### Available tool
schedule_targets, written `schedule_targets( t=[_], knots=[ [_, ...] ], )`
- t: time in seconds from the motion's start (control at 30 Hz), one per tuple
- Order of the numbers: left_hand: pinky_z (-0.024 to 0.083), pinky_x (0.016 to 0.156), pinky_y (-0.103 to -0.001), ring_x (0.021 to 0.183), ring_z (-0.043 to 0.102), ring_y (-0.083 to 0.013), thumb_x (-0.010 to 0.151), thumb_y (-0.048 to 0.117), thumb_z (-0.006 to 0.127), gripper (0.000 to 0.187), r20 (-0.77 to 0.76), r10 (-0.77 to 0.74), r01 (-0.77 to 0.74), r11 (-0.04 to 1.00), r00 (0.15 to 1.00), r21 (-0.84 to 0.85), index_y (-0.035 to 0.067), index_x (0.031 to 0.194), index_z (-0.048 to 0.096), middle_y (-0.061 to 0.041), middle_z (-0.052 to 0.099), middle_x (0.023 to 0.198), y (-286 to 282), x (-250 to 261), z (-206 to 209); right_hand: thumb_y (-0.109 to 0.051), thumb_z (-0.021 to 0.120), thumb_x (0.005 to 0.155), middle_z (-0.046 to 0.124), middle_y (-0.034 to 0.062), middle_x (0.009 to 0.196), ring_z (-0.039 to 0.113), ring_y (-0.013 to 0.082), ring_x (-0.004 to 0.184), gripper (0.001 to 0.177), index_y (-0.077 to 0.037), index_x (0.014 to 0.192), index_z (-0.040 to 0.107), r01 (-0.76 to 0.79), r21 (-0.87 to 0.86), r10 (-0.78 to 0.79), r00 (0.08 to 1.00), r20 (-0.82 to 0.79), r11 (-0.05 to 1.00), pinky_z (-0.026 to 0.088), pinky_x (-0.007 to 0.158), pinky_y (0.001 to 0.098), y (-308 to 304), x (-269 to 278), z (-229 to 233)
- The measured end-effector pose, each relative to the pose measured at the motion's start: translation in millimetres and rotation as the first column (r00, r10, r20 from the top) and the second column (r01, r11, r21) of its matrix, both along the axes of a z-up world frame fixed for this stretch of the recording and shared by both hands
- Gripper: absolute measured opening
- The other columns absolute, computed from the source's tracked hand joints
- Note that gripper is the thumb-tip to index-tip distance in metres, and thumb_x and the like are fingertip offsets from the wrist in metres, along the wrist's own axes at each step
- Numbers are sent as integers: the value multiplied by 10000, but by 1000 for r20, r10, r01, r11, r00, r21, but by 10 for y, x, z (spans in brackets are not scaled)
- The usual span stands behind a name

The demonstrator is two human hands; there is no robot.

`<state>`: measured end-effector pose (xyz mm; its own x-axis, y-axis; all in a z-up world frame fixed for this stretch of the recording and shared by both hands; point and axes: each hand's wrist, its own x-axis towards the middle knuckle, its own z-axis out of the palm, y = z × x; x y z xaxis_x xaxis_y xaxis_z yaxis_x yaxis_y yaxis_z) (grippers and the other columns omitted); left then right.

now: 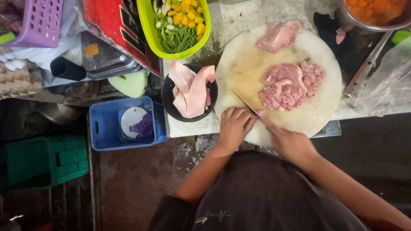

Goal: The person uses a knife to slice raw meat into small pieces on a white cutting board. The person repeatedly cuts the meat and gathers the pieces into a pile on the board.

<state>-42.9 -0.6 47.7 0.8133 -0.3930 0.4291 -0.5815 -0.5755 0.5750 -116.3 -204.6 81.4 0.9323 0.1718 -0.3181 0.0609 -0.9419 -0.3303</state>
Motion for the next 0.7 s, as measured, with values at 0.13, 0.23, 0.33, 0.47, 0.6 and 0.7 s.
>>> schedule_targets(
  t=[0.13,0.23,0.33,0.47,0.6,0.7],
  knots=[
    [425,984,-451,1121,581,-276,850,273,803,221,-4,-27,27,999,1000,22,149,990,686,-3,677,1078,33,43,49,-314,571,920,743,166,927,731,394,727,763,-361,1620,273,116,39,-111,989,-96,993,591,678,511,-346,-192,134],
    [400,974,-466,1143,557,-301,773,305,808,411,-24,-36,36,999,999,30,128,1121,681,-47,666,1161,176,45,75,-360,515,997,763,153,837,744,357,722,708,-377,1638,216,187,-125,-210,955,-209,974,618,707,464,-362,-197,195],
    [404,963,-457,1152,544,-305,778,294,804,482,-67,22,-17,997,997,79,115,1205,670,-64,652,1201,323,103,119,-391,496,1016,775,123,850,757,314,689,707,-376,1645,175,130,-155,-170,945,-280,979,646,672,423,-206,-116,269],
    [418,953,-448,1149,554,-288,833,243,790,320,-78,-5,11,997,997,78,133,1111,676,-25,663,1176,369,83,45,-308,580,922,766,133,909,731,361,688,724,-371,1576,275,92,43,-90,994,-58,995,600,669,486,-81,-225,344],
    [414,940,-454,1095,555,-277,859,223,792,185,-10,7,-7,1000,1000,13,140,996,698,-21,645,1084,328,33,-12,-285,585,913,751,141,1042,727,373,654,758,-344,1603,276,10,113,-7,1000,-28,994,597,619,497,-56,-219,339],
    [416,937,-449,1076,566,-269,861,204,784,147,-8,29,-29,999,1000,-22,128,939,687,-3,649,1035,300,38,-34,-306,565,959,767,121,963,744,339,749,722,-387,1603,248,26,-18,-29,982,-187,999,605,721,469,20,-118,285]
  ],
)
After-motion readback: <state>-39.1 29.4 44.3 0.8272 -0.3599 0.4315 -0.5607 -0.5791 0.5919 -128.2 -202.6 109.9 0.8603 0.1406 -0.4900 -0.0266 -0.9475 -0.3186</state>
